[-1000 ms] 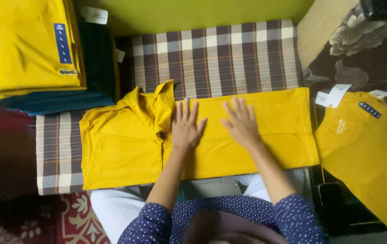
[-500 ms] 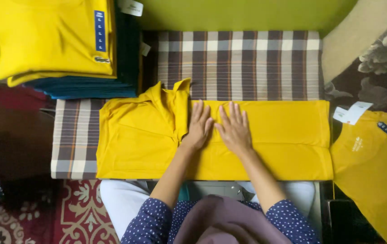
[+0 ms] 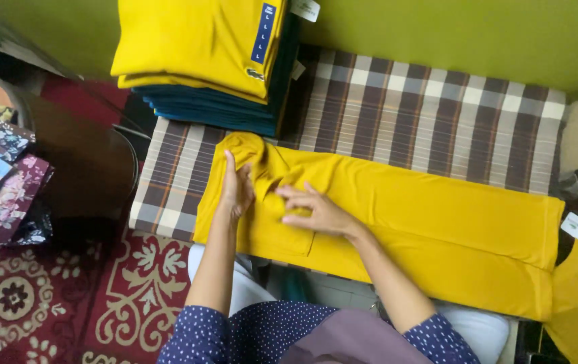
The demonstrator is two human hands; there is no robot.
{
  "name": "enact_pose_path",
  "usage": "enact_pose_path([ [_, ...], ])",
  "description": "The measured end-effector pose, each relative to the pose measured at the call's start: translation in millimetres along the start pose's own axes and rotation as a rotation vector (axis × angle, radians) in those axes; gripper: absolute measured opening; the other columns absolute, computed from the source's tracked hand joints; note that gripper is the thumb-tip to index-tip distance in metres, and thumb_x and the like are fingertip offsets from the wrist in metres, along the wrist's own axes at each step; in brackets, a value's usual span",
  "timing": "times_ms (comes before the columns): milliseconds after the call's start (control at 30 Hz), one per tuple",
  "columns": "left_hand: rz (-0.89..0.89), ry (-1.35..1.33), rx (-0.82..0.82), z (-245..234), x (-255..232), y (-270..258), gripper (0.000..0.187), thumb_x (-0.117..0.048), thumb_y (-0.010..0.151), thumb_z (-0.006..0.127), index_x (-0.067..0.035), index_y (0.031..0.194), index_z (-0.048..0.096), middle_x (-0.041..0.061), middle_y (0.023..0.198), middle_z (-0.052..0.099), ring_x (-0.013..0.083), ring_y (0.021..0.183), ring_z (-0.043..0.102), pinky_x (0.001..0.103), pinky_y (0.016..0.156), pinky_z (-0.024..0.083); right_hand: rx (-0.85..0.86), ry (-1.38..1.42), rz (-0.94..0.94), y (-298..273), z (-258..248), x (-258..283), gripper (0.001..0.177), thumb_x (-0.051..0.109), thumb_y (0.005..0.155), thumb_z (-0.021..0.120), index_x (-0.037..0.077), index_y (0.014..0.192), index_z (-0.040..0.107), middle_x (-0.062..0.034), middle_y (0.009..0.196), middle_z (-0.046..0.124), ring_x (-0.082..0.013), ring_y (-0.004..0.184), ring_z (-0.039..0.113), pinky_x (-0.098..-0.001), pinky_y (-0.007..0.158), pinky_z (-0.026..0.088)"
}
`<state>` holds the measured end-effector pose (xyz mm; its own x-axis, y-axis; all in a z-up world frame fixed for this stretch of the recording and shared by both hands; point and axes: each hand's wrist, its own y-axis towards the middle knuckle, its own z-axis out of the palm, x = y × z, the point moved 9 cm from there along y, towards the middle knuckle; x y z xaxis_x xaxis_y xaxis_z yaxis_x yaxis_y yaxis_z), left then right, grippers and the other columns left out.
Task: Folding a yellow t-shirt and placing it on a stack of similar shirts.
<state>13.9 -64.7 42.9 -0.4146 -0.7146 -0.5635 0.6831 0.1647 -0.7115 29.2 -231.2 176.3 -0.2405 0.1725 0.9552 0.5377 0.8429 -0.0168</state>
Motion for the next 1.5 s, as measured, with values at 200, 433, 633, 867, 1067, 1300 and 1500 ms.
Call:
enact_pose_path([
  [200, 0.173, 0.753, -0.25, -18, -57, 24, 0.095, -0.071, 0.071, 0.086, -0.002, 0.133, 0.064, 0.025, 0.125, 0.067, 0.0373, 0.118, 0.067, 0.053, 0.096, 0.053, -0.374, -0.353, 0.189, -68, -68, -85, 0.036, 0.032, 0.098, 0.068, 0.024, 0.133, 0.066, -0.0071, 0.146, 0.059, -0.0295, 0.143, 0.047, -0.0593, 0.12, 0.027],
  [433, 0.364, 0.197, -0.306, -82, -67, 106, 0.037, -0.042, 0.091, 0.078, -0.009, 0.108, 0.073, 0.008, 0.089, 0.076, 0.0213, 0.074, 0.077, 0.034, 0.066, 0.063, -0.441, -0.843, 0.401, -129, -106, -137, 0.058, 0.044, 0.103, 0.054, 0.024, 0.157, 0.043, -0.0164, 0.166, 0.033, -0.0373, 0.154, 0.025, -0.0637, 0.122, 0.015],
  [633, 0.764, 0.973, -0.627, -49, -77, 54, 0.035, -0.048, 0.104, 0.059, -0.025, 0.127, 0.072, 0.008, 0.119, 0.074, 0.0349, 0.116, 0.065, 0.051, 0.1, 0.051, -0.445, -0.928, 0.526, -110, -100, -142, 0.059, 0.041, 0.108, 0.044, 0.023, 0.162, 0.032, -0.0188, 0.168, 0.025, -0.0377, 0.156, 0.02, -0.0629, 0.122, 0.013],
  [867, 0.93, 1.751, 0.074, 142, 72, -8, 0.052, -0.046, 0.108, 0.036, -0.027, 0.156, 0.043, 0.01, 0.162, 0.039, 0.0343, 0.152, 0.031, 0.058, 0.123, 0.021, -0.15, -0.99, 0.424, -42, -45, -145, 0.059, 0.037, 0.102, 0.049, 0.024, 0.159, 0.038, -0.0137, 0.172, 0.015, -0.0349, 0.158, 0.011, -0.0602, 0.124, 0.01],
  [1067, 0.803, 1.845, -0.38, 61, -16, 5, 0.069, -0.059, 0.103, 0.041, -0.023, 0.162, 0.034, 0.017, 0.168, 0.028, 0.0386, 0.155, 0.023, 0.058, 0.124, 0.019, -0.35, -1.019, 0.614, -149, -164, -157, 0.062, 0.049, 0.106, 0.042, 0.024, 0.162, 0.033, -0.0196, 0.167, 0.029, -0.0382, 0.155, 0.023, -0.0619, 0.122, 0.017],
  [1300, 0.928, 1.767, -0.511, 19, -46, 11, 0.071, -0.055, 0.105, 0.037, -0.009, 0.159, 0.038, 0.021, 0.165, 0.03, 0.0436, 0.151, 0.022, 0.062, 0.119, 0.019, -0.729, -0.954, 0.98, -353, -281, -209, 0.069, 0.05, 0.107, 0.025, 0.012, 0.164, 0.025, -0.0249, 0.169, 0.014, -0.0427, 0.155, 0.009, -0.0575, 0.122, 0.003],
  [1500, 0.713, 1.814, -0.573, 9, -43, 30, 0.076, -0.065, 0.103, 0.03, -0.019, 0.163, 0.03, 0.015, 0.17, 0.019, 0.0375, 0.157, 0.012, 0.059, 0.126, 0.011, -0.75, -0.929, 0.978, -310, -250, -219, 0.062, 0.045, 0.112, 0.031, 0.014, 0.166, 0.025, -0.0257, 0.169, 0.016, -0.0447, 0.156, 0.013, -0.0654, 0.122, 0.012],
])
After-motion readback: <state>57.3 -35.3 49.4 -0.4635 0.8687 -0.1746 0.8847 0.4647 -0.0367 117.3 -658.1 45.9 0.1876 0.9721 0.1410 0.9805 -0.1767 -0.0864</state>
